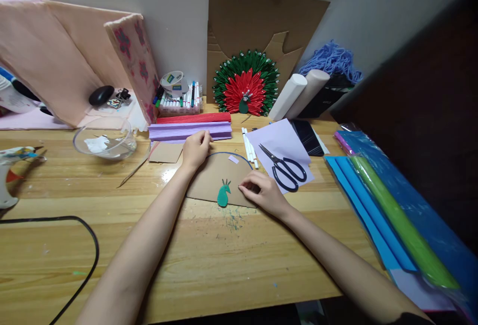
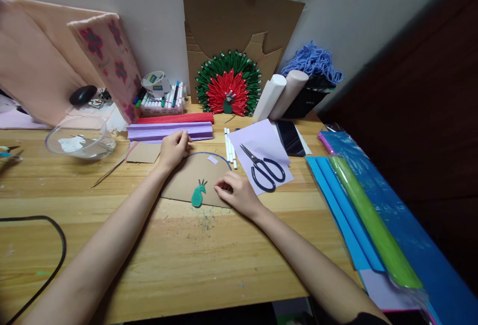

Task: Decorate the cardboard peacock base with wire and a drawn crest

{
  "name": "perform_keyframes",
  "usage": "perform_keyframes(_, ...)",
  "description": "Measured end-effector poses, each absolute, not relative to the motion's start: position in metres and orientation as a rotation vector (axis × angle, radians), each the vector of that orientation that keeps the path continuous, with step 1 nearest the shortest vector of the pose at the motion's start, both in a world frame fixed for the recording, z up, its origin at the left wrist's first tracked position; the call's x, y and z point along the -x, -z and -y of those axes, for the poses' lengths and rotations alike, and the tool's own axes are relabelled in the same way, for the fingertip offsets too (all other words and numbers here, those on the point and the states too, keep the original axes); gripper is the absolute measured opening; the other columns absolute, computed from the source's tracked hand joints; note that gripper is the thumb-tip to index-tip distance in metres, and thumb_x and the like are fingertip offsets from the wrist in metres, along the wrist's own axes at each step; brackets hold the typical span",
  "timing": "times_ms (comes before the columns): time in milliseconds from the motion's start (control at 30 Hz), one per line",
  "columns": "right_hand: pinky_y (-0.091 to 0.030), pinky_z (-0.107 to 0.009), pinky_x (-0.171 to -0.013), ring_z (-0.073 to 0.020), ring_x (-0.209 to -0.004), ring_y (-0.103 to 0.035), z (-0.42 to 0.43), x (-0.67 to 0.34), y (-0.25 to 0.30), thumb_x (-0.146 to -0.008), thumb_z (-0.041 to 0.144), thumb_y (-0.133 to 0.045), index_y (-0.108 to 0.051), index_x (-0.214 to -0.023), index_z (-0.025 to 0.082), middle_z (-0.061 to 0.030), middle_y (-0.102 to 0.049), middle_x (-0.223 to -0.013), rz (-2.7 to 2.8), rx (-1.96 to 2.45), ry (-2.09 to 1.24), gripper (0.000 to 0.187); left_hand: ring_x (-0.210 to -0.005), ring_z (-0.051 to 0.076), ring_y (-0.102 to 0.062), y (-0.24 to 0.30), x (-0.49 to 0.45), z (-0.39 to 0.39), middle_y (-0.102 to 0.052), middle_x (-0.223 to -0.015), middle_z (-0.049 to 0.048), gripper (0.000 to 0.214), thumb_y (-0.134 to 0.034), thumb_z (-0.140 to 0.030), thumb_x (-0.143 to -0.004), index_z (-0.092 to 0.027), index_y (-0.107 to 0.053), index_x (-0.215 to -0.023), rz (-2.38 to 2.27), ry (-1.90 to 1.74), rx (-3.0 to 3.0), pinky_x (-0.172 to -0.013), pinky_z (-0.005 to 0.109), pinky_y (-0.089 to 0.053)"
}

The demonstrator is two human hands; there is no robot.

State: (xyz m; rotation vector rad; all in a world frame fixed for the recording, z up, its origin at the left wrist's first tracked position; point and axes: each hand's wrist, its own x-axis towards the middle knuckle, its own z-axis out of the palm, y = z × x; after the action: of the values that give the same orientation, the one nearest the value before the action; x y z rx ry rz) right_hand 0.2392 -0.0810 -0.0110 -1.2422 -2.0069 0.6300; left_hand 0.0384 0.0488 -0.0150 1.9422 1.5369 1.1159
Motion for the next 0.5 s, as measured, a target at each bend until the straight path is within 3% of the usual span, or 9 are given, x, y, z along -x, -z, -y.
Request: perform_keyframes(500,-0.044,-0.024,-0.056,-0.0125,-0.063,-0.054,0.067,-0.224,0.012,-0.082,0.019,-0.058,-0.063,-0.077,0.018,-0.0024,-0.058,-0.071,2.005,1.2,-0.626,0.007,-0.061,0.015,-0.056,0.016,-0.039,-0.049,-0.059,-0.059,0.0013,0.041,-0.032,-0.04,-0.091,-0.019,-0.059,-0.068,-1.523,-1.128,-1.973,-0.06,0.026,-0.037)
